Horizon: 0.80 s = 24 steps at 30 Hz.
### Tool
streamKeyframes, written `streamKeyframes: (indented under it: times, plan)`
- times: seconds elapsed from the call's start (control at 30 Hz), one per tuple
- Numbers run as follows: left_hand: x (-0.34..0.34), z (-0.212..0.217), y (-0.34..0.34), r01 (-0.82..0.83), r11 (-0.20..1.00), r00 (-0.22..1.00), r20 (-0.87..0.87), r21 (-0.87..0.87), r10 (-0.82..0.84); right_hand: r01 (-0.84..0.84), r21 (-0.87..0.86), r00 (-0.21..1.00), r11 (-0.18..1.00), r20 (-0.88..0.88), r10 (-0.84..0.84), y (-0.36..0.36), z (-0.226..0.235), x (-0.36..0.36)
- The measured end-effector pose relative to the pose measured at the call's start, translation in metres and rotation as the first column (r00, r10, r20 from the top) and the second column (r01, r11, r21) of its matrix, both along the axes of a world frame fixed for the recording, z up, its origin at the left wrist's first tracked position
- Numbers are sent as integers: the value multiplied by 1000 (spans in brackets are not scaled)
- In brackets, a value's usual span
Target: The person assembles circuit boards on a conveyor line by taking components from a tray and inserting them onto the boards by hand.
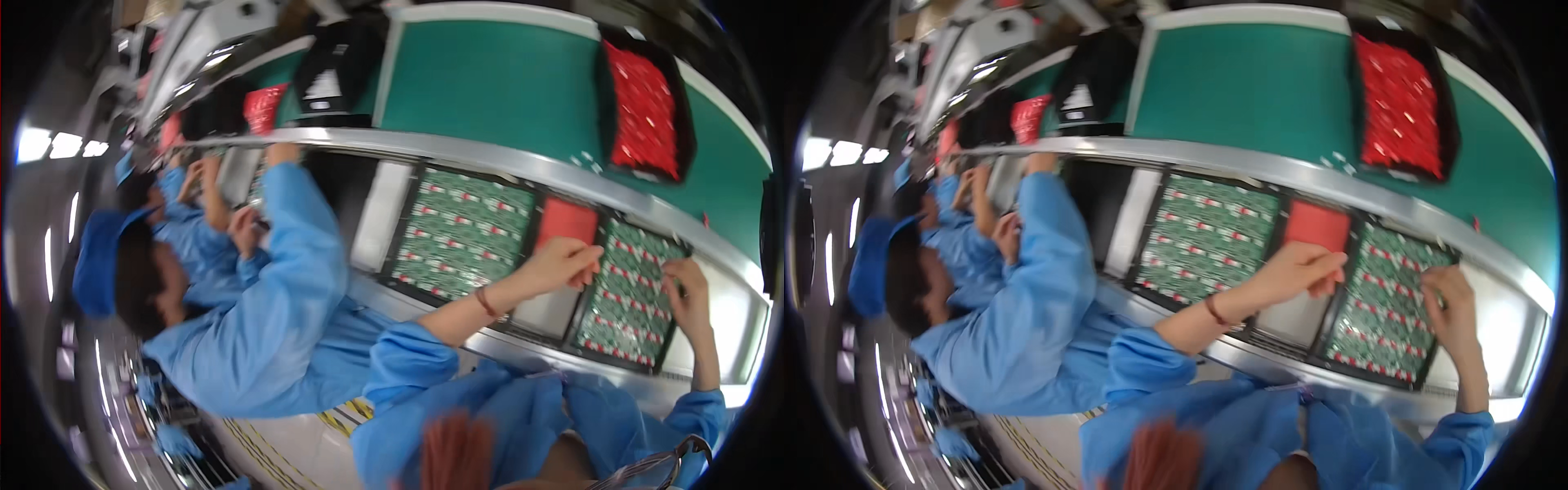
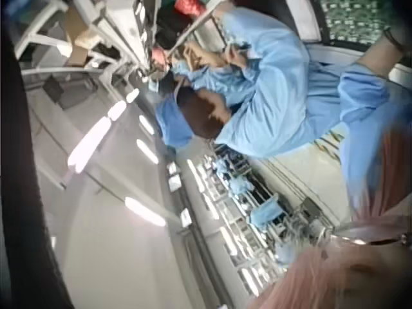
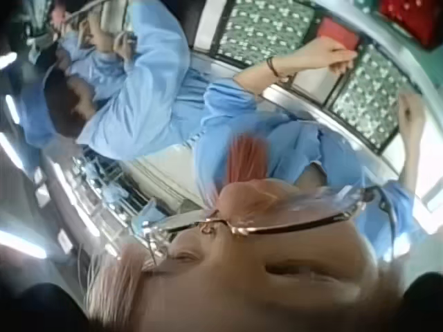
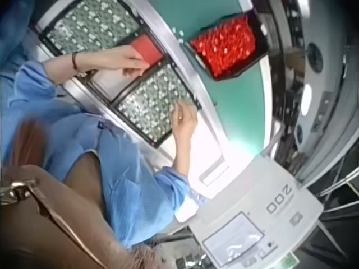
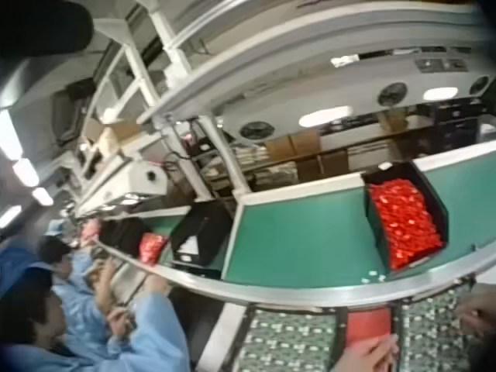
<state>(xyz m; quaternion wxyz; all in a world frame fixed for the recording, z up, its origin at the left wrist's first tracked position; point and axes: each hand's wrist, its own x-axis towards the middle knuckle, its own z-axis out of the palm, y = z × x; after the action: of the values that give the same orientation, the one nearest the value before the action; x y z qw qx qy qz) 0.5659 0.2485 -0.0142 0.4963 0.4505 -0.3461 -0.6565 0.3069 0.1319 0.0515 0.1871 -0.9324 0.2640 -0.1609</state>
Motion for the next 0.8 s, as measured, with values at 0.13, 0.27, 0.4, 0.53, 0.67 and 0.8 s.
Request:
streamKeyframes:
  times: [0.13,0.27,0.4,0.53,0.67,0.8]
  plan:
    - [25,20,4,-85,975,989,104,-207,108,8,-270,990,963,135,29,-55,8,56]
    - [63,13,3,-260,947,895,321,-188,310,66,-209,989,976,143,-36,-99,-10,99]
    - [89,5,6,-327,933,887,292,-151,358,62,-329,997,942,70,-41,-127,-20,118]
    - [101,3,11,-419,882,864,207,-215,460,145,-77,989,986,15,-144,-128,-11,139]
    - [103,3,13,-395,890,870,221,-226,442,117,-129,992,985,58,-111,-137,-26,138]
    - [100,0,12,-373,908,856,307,-190,416,97,-194,994,976,70,-85,-137,-33,138]
